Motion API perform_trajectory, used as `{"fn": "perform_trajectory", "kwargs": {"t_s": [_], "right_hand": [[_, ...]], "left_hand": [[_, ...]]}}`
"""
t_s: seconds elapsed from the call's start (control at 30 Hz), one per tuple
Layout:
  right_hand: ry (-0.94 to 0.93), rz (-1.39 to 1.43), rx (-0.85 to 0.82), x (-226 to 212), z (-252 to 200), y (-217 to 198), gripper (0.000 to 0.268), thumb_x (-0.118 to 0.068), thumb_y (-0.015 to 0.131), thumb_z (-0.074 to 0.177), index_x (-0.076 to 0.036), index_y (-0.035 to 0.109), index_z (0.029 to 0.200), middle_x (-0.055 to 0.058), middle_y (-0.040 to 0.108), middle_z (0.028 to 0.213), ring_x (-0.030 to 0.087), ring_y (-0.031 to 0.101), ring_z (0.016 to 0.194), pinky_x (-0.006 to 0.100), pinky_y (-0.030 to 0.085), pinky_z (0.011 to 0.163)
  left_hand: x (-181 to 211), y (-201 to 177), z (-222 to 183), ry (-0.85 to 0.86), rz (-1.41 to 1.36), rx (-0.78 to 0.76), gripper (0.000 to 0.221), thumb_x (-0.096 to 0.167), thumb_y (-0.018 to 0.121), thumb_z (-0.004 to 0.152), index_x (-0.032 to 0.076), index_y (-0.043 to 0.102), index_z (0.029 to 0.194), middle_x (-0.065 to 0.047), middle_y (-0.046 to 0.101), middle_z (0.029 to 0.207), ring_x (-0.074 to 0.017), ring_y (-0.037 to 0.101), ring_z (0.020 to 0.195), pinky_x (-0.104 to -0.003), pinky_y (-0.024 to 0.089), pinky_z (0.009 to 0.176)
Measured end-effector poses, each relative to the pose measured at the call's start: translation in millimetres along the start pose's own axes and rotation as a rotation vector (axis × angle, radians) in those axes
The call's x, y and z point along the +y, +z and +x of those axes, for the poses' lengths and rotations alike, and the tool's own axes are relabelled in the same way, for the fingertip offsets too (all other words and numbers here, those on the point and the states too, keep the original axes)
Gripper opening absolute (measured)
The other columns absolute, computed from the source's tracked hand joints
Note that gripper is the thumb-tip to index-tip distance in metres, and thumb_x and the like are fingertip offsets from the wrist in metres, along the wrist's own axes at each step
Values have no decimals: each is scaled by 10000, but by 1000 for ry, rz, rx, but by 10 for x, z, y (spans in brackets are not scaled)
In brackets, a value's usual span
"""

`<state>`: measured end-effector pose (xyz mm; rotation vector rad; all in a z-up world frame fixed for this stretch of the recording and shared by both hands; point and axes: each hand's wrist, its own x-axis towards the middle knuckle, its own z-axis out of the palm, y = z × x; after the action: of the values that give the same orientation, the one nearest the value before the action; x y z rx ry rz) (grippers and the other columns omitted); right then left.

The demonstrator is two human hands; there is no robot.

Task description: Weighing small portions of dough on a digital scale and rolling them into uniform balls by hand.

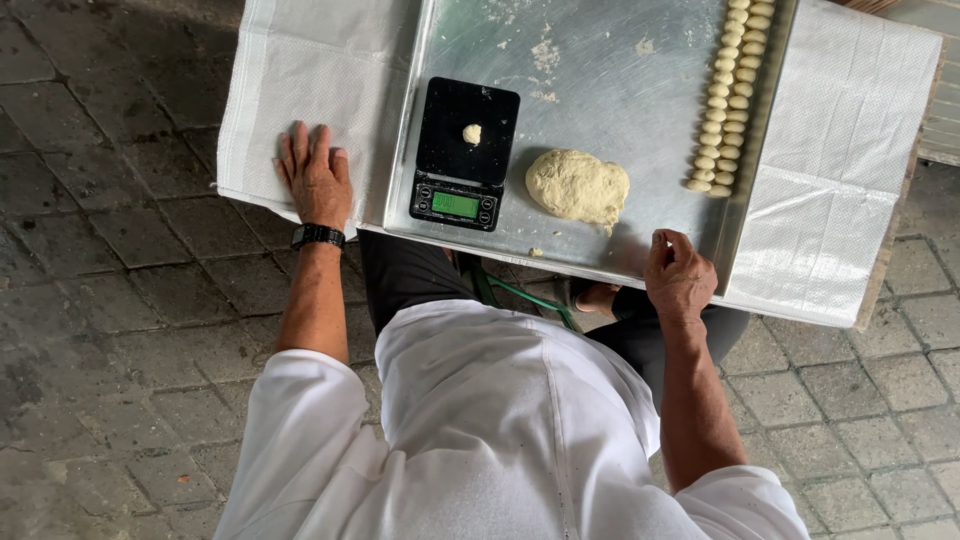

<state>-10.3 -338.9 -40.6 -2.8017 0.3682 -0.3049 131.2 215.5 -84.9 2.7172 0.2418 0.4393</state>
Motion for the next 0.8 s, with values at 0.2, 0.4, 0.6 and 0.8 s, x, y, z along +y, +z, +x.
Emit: {"fn": "perform_trajectory", "kwargs": {"t_s": [0.2, 0.4, 0.6, 0.8], "right_hand": [[8, 169, 68, -81, 82, -92, 150, -325, 659, 1106, -225, 768, 1080, 38, 689, 689, 331, 716, 699, 473, 593, 684], [-38, 396, 54, -691, 209, -375, 145, -241, 649, 1087, -161, 768, 1071, 55, 684, 655, 286, 716, 683, 447, 570, 643], [50, 969, -196, -1408, 237, -503, 188, -109, 637, 1053, -6, 687, 1201, 126, 724, 860, 161, 679, 763, 301, 589, 700], [86, 1127, -476, -1780, 258, -418, 236, -149, 788, 954, 11, 707, 1108, 169, 769, 923, 201, 762, 853, 273, 617, 665]], "left_hand": [[969, 3, 151, 409, -270, 89, 393, 417, 823, 914, 155, 746, 1197, -62, 618, 1193, -317, 561, 1149, -520, 343, 1038], [1660, 307, 134, 451, -92, -130, 464, 500, 800, 862, 201, 703, 1204, 19, 481, 1271, -278, 400, 1290, -529, 361, 1020], [1968, 128, -102, 496, -702, -461, 324, 177, 716, 980, 199, 692, 1303, -86, 663, 1126, -316, 660, 1076, -454, 534, 927], [2411, -448, -608, 553, -794, -595, 409, 84, 730, 930, 127, 668, 1332, -157, 703, 1197, -359, 678, 1117, -463, 548, 971]]}}
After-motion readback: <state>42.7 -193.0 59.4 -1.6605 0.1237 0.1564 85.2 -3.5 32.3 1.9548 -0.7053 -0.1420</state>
